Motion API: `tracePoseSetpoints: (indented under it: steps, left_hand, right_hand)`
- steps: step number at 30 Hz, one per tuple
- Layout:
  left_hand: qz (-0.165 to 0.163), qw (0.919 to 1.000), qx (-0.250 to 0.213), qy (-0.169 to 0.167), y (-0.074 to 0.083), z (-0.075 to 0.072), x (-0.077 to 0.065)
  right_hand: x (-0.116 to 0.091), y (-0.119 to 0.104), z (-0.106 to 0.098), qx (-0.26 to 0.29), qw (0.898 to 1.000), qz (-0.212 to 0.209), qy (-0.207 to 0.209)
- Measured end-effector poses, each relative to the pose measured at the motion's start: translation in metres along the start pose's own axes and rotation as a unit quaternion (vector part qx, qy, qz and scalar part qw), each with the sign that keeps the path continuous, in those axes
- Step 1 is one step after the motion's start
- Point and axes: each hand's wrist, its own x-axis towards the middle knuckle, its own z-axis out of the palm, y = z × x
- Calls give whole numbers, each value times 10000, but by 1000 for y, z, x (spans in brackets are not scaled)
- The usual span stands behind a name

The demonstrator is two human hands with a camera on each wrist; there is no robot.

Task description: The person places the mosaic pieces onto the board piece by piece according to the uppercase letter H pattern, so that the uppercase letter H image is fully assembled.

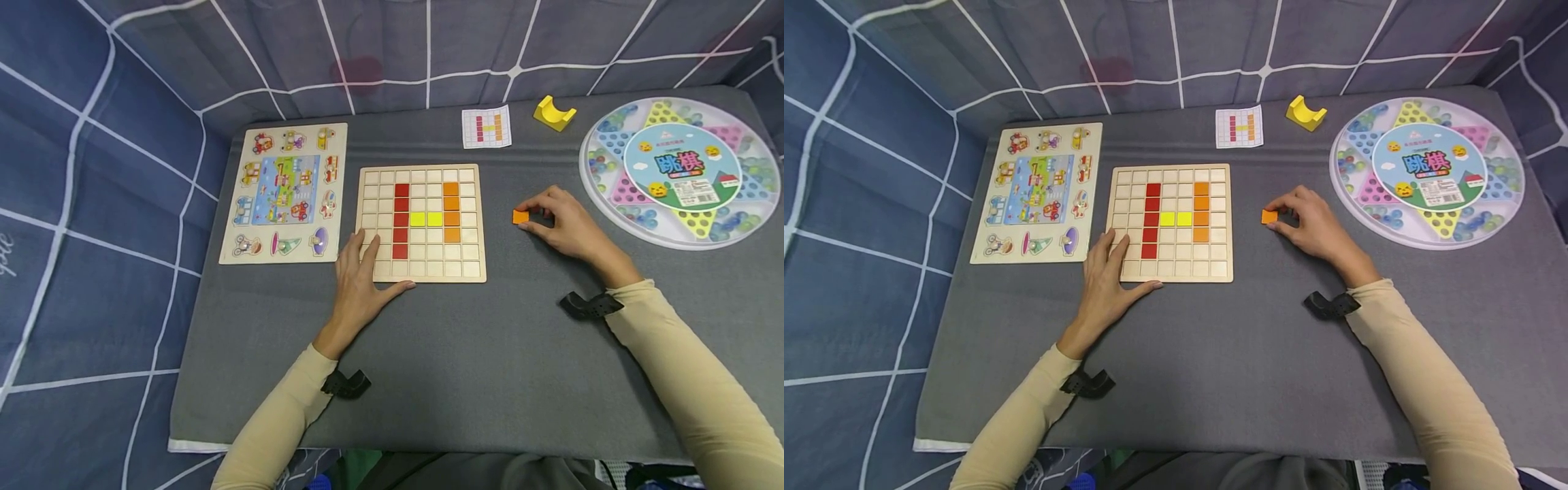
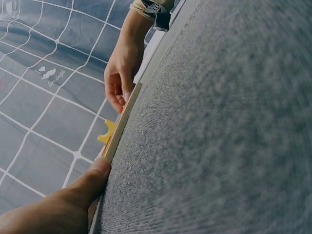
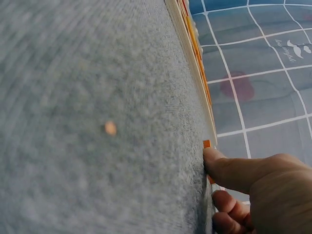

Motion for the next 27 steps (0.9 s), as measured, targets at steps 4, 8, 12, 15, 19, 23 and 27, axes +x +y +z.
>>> tracePoseSetpoints:
  steps: [4,8,12,15,19,23,27]
  left_hand:
    - [27,10000,10,16,0,0,1]
    - [50,10000,3,26,0,0,1]
    - [34,10000,-16,14,-1,1,0]
    - [31,10000,-26,11,-1,1,0]
    - [21,10000,-46,1,-1,1,0]
    - [8,10000,-75,-21,-1,0,0]
    - [32,9999,-96,-8,-1,1,0]
  right_hand:
    - [-1,2,0,190,9997,-178,-13]
    - [-1,5,-1,394,9989,-236,-58]
    - [-1,6,-2,489,9984,-219,-161]
    - [-1,7,-3,516,9982,-206,-223]
    - [0,7,-3,532,9981,-213,-240]
    - [0,7,-3,522,9981,-236,-233]
    - [-1,7,-4,490,9982,-239,-237]
